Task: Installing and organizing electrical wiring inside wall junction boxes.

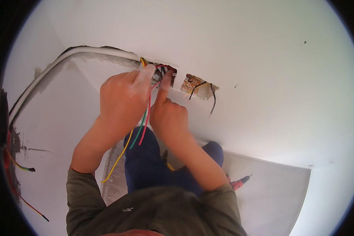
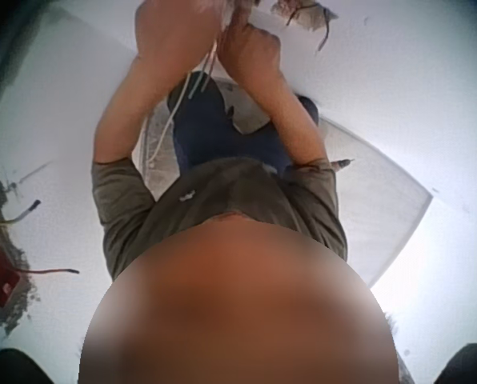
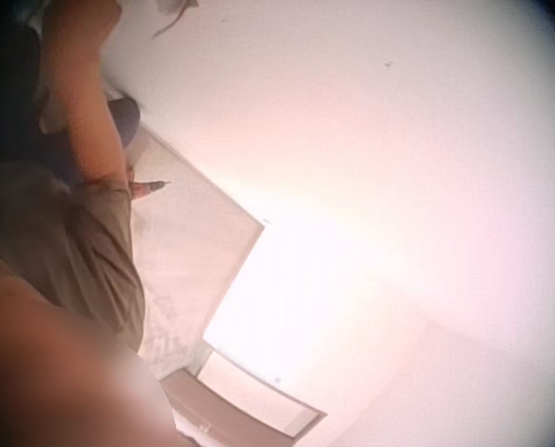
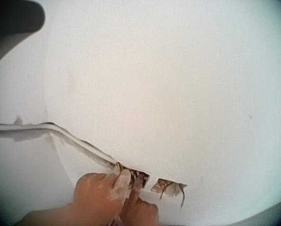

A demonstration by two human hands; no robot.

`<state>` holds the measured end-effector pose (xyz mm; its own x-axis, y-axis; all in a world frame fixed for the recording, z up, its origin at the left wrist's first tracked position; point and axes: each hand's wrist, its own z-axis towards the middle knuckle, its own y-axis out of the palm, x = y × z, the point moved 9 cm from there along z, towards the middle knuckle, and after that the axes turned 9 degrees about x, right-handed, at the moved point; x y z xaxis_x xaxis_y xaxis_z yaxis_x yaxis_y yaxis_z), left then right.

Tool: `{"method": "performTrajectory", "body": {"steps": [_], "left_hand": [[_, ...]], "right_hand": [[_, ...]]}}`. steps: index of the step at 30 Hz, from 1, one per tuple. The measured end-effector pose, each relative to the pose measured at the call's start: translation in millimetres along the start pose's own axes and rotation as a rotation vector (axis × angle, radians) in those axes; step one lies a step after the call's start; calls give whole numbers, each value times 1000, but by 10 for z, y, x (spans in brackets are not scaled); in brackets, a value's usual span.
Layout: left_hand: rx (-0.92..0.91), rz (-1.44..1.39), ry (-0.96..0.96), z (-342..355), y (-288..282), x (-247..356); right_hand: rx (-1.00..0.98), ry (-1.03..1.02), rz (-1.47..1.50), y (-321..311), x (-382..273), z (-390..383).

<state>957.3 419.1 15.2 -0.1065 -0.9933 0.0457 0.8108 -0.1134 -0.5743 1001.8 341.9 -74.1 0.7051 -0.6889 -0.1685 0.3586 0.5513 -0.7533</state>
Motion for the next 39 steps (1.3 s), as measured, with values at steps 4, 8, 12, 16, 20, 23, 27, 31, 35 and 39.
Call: {"method": "performTrajectory", "body": {"steps": [4,8,12,16,20,23,27,31,35,39], "left_hand": [[25,32,22,-36,-28,64],[90,-8,126,-45,-30,102],[37,-53,74,-53,-7,24],[-24,-77,74,-1,18,8],[-88,-116,78,0,25,16],[-46,-123,83,15,-39,9],[-109,-118,63,78,-20,-39],[-150,-137,81,68,11,4],[-146,-94,66,69,55,12],[-172,-55,59,102,96,52]], "right_hand": [[-57,-2,-22,123,24,-76],[-167,-4,-48,207,64,-113],[-210,29,-65,210,67,-115],[-196,20,-85,210,72,-120],[-160,117,-76,150,102,-91],[-160,137,-35,149,112,-104],[-44,-51,-26,106,53,-131],[-93,-22,-34,103,28,-119],[-159,120,0,140,63,-96],[-127,169,37,139,101,-92]]}}
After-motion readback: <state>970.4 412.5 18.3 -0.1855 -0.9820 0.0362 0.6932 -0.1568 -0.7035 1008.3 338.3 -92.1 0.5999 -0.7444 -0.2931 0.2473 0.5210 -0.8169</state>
